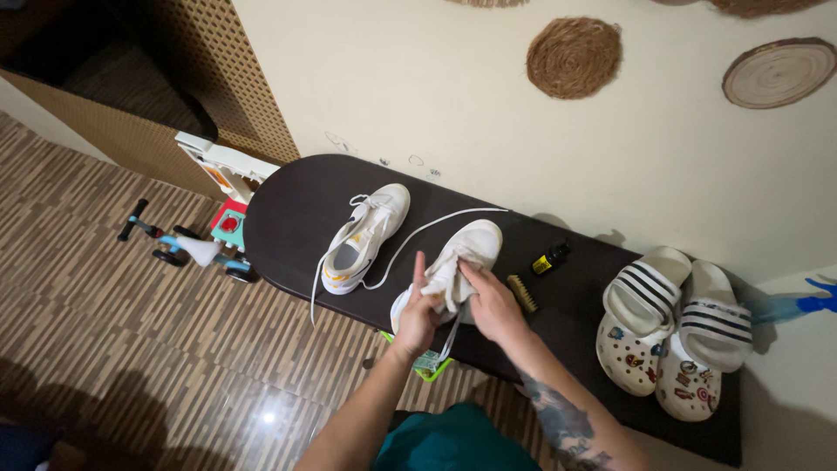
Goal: The person cleans white sneakers by applying a cleaning solution, scrubbing with a brush, and wiping them with a cloth.
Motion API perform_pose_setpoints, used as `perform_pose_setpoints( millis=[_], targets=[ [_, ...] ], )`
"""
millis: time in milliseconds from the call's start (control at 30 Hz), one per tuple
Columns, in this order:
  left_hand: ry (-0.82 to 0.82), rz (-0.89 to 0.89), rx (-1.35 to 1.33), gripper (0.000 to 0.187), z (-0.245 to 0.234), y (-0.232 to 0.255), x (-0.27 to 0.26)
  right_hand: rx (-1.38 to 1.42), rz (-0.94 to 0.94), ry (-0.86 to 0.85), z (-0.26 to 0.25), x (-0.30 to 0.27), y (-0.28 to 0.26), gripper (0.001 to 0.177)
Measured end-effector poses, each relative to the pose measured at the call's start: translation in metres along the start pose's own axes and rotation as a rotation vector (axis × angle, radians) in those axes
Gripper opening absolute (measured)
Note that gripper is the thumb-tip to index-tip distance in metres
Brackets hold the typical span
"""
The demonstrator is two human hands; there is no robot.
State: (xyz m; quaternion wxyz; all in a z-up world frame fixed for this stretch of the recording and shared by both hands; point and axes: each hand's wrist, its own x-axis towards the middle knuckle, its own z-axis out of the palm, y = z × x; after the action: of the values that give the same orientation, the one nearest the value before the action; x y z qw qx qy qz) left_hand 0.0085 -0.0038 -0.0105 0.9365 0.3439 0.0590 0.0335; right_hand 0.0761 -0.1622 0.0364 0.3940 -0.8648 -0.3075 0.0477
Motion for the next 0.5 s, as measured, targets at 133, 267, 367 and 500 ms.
perform_pose_setpoints(
  millis=[133, 267, 367, 500],
  targets=[
    [0.057, -0.034, -0.131, 0.101, 0.001, 0.020, 0.010, 0.338, 0.150, 0.006, -0.013, -0.009, 0.042, 0.064],
    [0.049, -0.037, -0.148, 0.101, -0.005, 0.026, 0.010, 0.534, 0.079, 0.328, -0.023, -0.015, 0.035, 0.050],
    [0.025, -0.045, -0.135, 0.101, -0.002, 0.022, 0.012, 0.042, 0.079, 0.220, -0.019, -0.005, 0.003, 0.056],
    [0.062, -0.077, -0.071, 0.100, 0.006, 0.011, 0.011, -0.389, 0.179, -0.106, -0.008, 0.010, -0.013, 0.060]
  ],
)
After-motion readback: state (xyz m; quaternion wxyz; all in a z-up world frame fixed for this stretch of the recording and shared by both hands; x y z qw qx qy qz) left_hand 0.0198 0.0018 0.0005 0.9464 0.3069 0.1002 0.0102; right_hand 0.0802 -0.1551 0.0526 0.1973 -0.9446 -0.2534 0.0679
